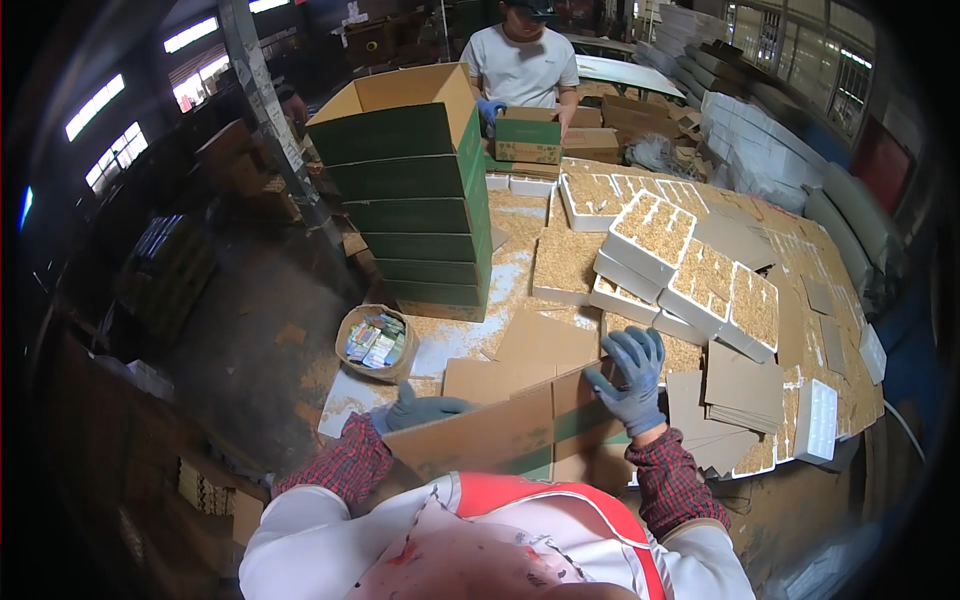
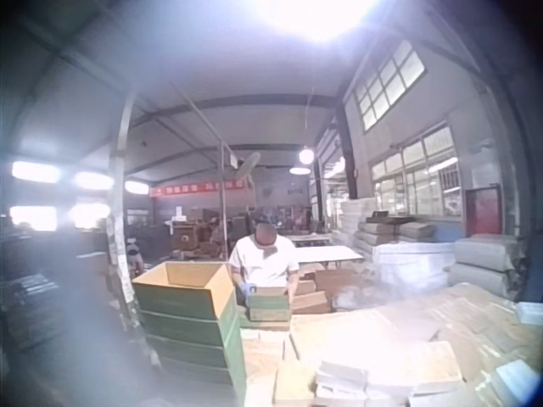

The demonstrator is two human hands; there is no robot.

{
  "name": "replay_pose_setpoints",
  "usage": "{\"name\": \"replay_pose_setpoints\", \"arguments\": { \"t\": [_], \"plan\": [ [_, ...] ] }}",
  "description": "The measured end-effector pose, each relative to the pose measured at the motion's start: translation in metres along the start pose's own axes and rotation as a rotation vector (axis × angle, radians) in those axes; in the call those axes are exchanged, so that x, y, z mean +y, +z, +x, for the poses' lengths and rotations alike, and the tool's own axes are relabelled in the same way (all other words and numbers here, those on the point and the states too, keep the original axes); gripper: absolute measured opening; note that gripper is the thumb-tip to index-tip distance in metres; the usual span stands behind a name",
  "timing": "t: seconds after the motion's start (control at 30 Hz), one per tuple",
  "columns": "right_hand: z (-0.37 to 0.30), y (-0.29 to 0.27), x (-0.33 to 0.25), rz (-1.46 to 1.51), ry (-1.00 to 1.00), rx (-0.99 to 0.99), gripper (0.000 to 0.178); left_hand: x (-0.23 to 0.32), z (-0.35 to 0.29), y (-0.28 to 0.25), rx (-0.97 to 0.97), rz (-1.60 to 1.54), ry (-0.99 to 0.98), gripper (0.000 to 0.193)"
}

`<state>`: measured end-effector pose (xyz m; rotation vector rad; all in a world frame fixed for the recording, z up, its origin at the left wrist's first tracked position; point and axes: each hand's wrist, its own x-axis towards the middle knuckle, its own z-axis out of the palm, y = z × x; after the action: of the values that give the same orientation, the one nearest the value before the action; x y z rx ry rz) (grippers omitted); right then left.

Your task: The person folds cardboard sheets to assemble boxes, packs filled foam trays, cards, and cardboard sheets inside them, and closes and stacks the finished boxes.

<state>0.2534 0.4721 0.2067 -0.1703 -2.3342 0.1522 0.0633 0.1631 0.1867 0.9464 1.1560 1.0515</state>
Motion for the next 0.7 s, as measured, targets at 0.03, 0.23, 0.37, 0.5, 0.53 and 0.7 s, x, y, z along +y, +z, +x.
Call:
{"name": "replay_pose_setpoints", "arguments": {
  "t": [0.03, 0.23, 0.37, 0.5, 0.53, 0.7],
  "plan": [
    [-0.002, 0.002, -0.015, -0.085, 0.182, 0.007, 0.067, 0.021, 0.014, 0.023, 0.002, -0.558, 0.027, 0.085],
    [-0.026, 0.009, -0.04, 0.766, 1.074, 0.23, 0.096, 0.009, 0.045, 0.05, -0.157, -0.086, 0.024, 0.083],
    [-0.044, 0.001, -0.032, 0.955, 0.964, 0.235, 0.077, -0.042, 0.057, 0.037, -0.137, -0.561, 0.122, 0.065],
    [-0.054, -0.037, -0.036, 0.867, 0.901, 0.318, 0.065, 0.004, 0.053, 0.033, 0.198, -0.523, 0.345, 0.061],
    [-0.059, -0.046, -0.037, 0.617, 0.762, 0.252, 0.057, 0.01, 0.057, 0.033, 0.36, -0.523, 0.459, 0.056],
    [-0.06, -0.031, -0.013, 0.555, 0.137, -0.529, 0.028, 0.051, 0.099, 0.072, 0.817, 0.525, 0.724, 0.039]
  ]
}}
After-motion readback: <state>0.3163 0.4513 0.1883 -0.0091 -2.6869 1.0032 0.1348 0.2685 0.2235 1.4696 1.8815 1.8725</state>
